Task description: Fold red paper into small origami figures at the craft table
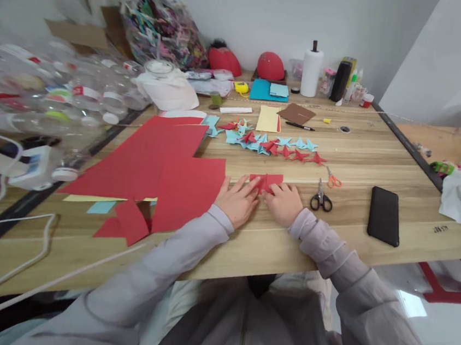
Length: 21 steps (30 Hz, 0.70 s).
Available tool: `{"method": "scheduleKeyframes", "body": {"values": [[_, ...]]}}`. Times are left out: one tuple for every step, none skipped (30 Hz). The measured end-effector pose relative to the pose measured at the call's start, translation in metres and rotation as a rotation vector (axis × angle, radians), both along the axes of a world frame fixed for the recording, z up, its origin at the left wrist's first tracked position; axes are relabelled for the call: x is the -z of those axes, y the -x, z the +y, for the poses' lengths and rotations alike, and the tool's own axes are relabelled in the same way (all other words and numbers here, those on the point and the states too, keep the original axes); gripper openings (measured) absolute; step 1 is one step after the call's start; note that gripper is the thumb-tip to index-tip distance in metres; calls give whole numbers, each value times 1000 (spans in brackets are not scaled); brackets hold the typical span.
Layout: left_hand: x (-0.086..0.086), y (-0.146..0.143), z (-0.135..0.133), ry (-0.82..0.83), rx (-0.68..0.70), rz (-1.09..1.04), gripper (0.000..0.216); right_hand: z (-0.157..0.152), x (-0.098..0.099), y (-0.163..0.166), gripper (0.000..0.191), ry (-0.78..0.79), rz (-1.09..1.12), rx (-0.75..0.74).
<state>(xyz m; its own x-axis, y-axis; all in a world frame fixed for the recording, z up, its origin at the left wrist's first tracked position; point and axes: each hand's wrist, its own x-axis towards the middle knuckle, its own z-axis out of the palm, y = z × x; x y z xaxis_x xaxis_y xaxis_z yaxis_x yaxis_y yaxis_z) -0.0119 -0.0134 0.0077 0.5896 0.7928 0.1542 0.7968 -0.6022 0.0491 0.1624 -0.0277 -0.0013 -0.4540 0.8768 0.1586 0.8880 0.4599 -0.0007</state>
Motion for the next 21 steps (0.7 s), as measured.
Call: {"method": "scheduleKeyframes", "body": {"values": [[0, -2, 2, -13, 13, -3, 44, 0, 0, 0, 36, 5, -2, 7], [0, -5, 4, -15, 20, -11, 45, -1, 0, 1, 36, 10, -5, 14], [2, -7, 6, 4, 23, -17, 47, -1, -1, 1, 35, 12, -5, 20], [4, -9, 8, 46, 21, -18, 48, -1, 0, 0, 35, 11, -1, 21], [6, -10, 9, 85, 17, -18, 50, 0, 0, 0, 34, 11, 5, 12], [9, -10, 9, 103, 18, -16, 50, 1, 2, -1, 34, 13, 16, -2], [11, -10, 9, 109, 21, -13, 51, 2, 4, -3, 35, 14, 31, -19], [14, -10, 10, 105, 26, -10, 52, 3, 6, -5, 35, 20, 43, -44], [16, -9, 10, 94, 35, -10, 52, 4, 8, -8, 36, 21, 63, -47], [18, -9, 10, 84, 45, -11, 52, 5, 10, -11, 37, 21, 77, -61], [19, -8, 11, 76, 54, -13, 52, 5, 12, -15, 37, 17, 85, -71], [20, -8, 12, 70, 62, -16, 52, 4, 12, -19, 37, 13, 84, -73], [20, -8, 12, 64, 67, -17, 51, 3, 13, -23, 37, 11, 74, -75], [20, -8, 13, 60, 71, -16, 51, 1, 12, -27, 37, 4, 60, -69], [20, -8, 14, 58, 74, -14, 51, -1, 10, -31, 37, -5, 45, -56], [20, -8, 14, 56, 76, -11, 51, -2, 8, -35, 37, -12, 30, -44], [20, -8, 14, 57, 78, -11, 51, -4, 5, -38, 36, -16, 17, -36], [20, -8, 14, 58, 79, -12, 51, -5, 3, -41, 36, -15, 9, -32], [21, -8, 13, 60, 78, -14, 52, -5, 0, -42, 35, -13, 8, -25], [21, -9, 13, 63, 73, -16, 52, -5, -2, -42, 35, -12, 11, -13], [22, -9, 12, 66, 64, -17, 53, -3, -4, -41, 34, -12, 16, 3]]}}
